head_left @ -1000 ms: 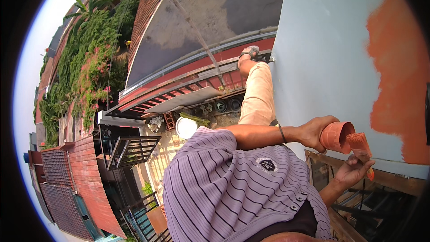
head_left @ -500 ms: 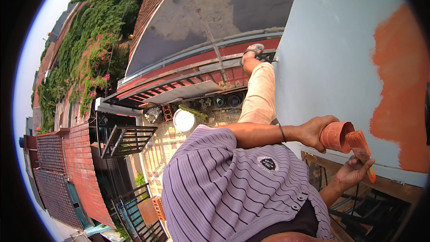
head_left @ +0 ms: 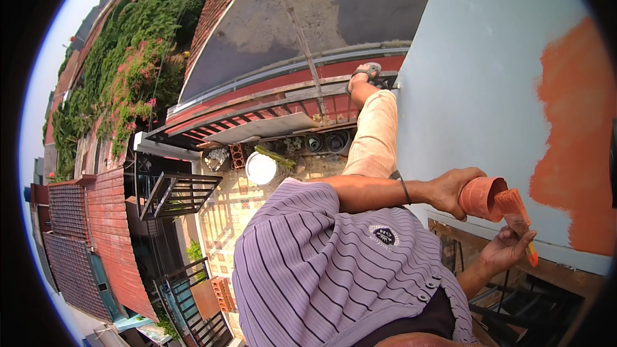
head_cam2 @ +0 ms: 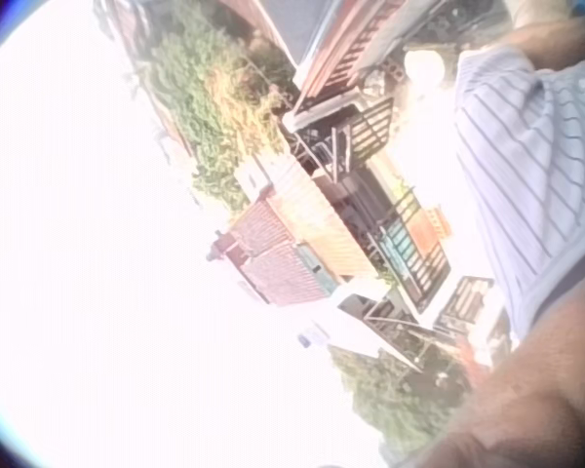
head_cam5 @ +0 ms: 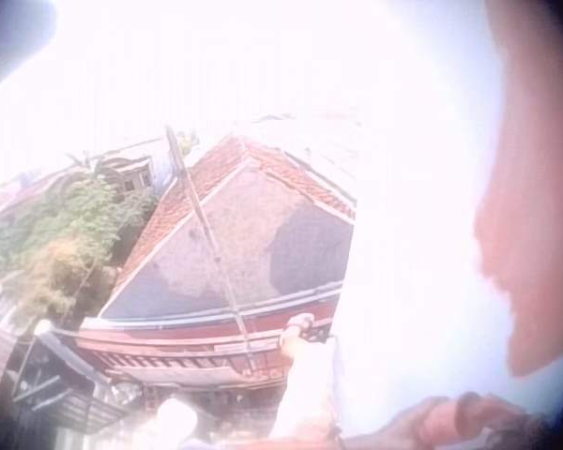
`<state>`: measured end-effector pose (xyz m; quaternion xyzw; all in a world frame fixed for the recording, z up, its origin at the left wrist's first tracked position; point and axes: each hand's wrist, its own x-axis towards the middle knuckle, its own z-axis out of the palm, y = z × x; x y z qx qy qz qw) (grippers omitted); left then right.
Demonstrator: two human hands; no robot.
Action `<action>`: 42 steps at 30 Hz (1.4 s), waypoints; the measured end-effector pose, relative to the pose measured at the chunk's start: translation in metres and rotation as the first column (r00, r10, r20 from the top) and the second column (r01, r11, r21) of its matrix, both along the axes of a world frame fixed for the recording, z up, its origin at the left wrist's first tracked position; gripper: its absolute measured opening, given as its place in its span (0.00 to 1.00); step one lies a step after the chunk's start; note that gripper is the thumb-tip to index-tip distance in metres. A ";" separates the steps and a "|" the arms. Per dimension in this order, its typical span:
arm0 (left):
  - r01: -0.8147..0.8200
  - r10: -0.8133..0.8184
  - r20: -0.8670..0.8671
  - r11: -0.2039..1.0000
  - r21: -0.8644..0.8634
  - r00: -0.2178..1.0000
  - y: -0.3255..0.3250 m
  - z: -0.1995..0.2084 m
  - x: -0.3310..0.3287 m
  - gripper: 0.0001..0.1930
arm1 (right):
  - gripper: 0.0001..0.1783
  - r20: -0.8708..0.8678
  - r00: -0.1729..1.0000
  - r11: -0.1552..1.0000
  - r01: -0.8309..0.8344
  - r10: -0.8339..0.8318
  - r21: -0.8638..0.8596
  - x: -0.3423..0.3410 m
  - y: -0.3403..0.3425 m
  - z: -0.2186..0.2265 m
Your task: The person paints a white wall with orange paint using a brush and a small container. They repeatedly dip the brush into the container and apply paint in broad strokes across the wall surface.
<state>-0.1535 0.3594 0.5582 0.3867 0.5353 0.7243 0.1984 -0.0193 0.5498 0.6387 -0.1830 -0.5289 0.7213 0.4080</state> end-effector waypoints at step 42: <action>-0.015 0.016 -0.014 1.000 0.019 1.000 0.002 -0.006 -0.004 0.50 | 0.30 0.032 0.999 0.999 0.044 -0.044 0.010 -0.008 -0.012 0.011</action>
